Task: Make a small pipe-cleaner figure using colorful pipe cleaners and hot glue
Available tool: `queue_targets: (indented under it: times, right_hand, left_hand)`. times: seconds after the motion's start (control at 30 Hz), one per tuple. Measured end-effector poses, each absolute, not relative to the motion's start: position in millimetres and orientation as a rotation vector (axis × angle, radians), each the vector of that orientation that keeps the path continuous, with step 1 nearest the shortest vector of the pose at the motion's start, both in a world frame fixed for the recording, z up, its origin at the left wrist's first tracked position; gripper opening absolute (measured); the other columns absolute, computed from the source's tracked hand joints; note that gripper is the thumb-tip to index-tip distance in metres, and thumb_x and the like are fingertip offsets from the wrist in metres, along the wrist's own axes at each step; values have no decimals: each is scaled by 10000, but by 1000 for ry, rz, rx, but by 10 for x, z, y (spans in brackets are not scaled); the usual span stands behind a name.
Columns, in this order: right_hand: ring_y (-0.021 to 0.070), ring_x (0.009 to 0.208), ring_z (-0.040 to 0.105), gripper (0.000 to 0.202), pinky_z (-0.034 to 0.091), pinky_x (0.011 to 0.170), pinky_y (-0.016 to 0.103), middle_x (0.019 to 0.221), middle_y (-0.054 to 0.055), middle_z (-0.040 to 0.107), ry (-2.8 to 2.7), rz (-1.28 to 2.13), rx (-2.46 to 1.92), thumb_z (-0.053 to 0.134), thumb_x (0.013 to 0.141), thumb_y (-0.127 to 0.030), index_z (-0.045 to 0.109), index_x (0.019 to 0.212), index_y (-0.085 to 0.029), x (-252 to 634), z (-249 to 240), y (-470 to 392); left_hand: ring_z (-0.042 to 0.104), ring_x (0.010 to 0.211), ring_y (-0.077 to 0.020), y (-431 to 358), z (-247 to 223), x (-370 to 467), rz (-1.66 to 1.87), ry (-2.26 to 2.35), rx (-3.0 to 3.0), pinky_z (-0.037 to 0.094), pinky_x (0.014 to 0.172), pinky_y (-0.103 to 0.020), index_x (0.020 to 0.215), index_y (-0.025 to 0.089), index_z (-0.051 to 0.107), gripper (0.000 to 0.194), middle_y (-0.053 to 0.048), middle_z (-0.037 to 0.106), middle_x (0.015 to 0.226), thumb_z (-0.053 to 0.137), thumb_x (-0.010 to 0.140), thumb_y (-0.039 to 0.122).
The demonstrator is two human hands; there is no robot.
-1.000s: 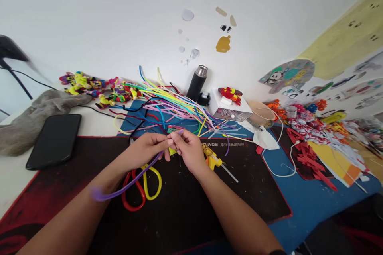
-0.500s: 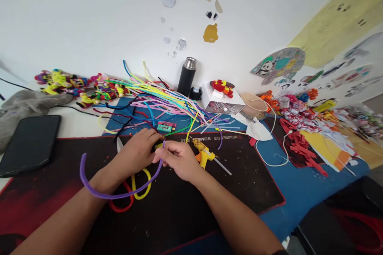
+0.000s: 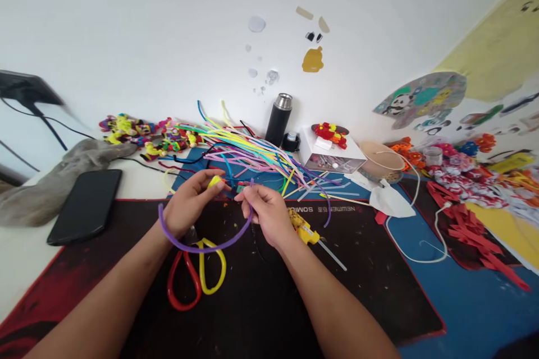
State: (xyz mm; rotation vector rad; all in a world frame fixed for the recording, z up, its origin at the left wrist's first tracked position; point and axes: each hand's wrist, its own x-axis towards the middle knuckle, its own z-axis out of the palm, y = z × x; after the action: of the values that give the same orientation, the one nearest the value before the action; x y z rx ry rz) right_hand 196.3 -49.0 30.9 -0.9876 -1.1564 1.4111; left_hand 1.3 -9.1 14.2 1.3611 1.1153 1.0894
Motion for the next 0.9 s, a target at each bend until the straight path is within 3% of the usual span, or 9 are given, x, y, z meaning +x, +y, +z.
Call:
queue_targets:
  times: [0.1, 0.3, 0.43, 0.5, 0.6, 0.77, 0.9]
  right_hand:
    - [112, 514, 414, 446, 332, 535, 264, 541, -41, 519, -1309, 1359, -1015, 697, 970, -607, 802, 797, -209, 1998, 254, -543]
    - [116, 523, 404, 444, 302, 520, 266, 555, -50, 476, -1385, 1248, -1117, 706, 961, -614, 831, 854, -201, 2068, 150, -593]
    - [105, 499, 475, 470, 356, 510, 251, 589, -36, 576, -1370, 1287, -1103, 674, 978, -632, 823, 909, -192, 2066, 95, -579]
    - [103, 484, 531, 490, 371, 481, 242, 637, -19, 639, -1304, 1348, -1077, 679, 960, -657, 808, 919, -186, 2068, 91, -559]
    - [123, 519, 622, 481, 387, 450, 235, 708, 15, 703, -1221, 1383, -1035, 712, 929, -655, 788, 915, -181, 2075, 111, -531]
    - [136, 590, 658, 417, 434, 471, 242, 823, 53, 766, -1232, 1342, -1008, 725, 936, -598, 807, 918, -189, 2085, 164, -530]
    - [155, 618, 685, 419, 408, 458, 233, 776, 52, 749, -1231, 1275, -1053, 730, 931, -592, 802, 915, -180, 2112, 182, -522]
  left_hand:
    - [737, 956, -329, -116, 160, 3, 1073, 1219, 1470, 551, 880, -421, 1095, 227, 754, 560, -105, 817, 1001, 784, 818, 713]
    - [674, 1036, -346, -134, -28, 47, 996, 1223, 2131, 500, 985, -462, 1043, 263, 818, 228, -111, 802, 1023, 724, 912, 425]
    - [622, 1220, -371, -152, -28, 51, 982, 1233, 2229, 434, 1113, -525, 1237, 251, 783, 365, -139, 768, 1270, 728, 936, 450]
    - [619, 1254, -354, -206, 77, 66, 969, 1248, 2090, 457, 1103, -497, 1257, 250, 756, 384, -120, 760, 1288, 676, 982, 505]
    - [705, 1028, -300, -320, 254, 121, 806, 1061, 1735, 557, 899, -408, 1271, 224, 708, 471, -96, 789, 1083, 576, 1019, 599]
    - [667, 715, -208, -407, 328, 167, 485, 867, 1609, 512, 681, -306, 1217, 223, 663, 427, -6, 722, 805, 740, 924, 524]
    - [565, 621, -170, -357, 332, 79, 533, 965, 1761, 437, 640, -274, 940, 226, 727, 304, 32, 600, 655, 637, 999, 510]
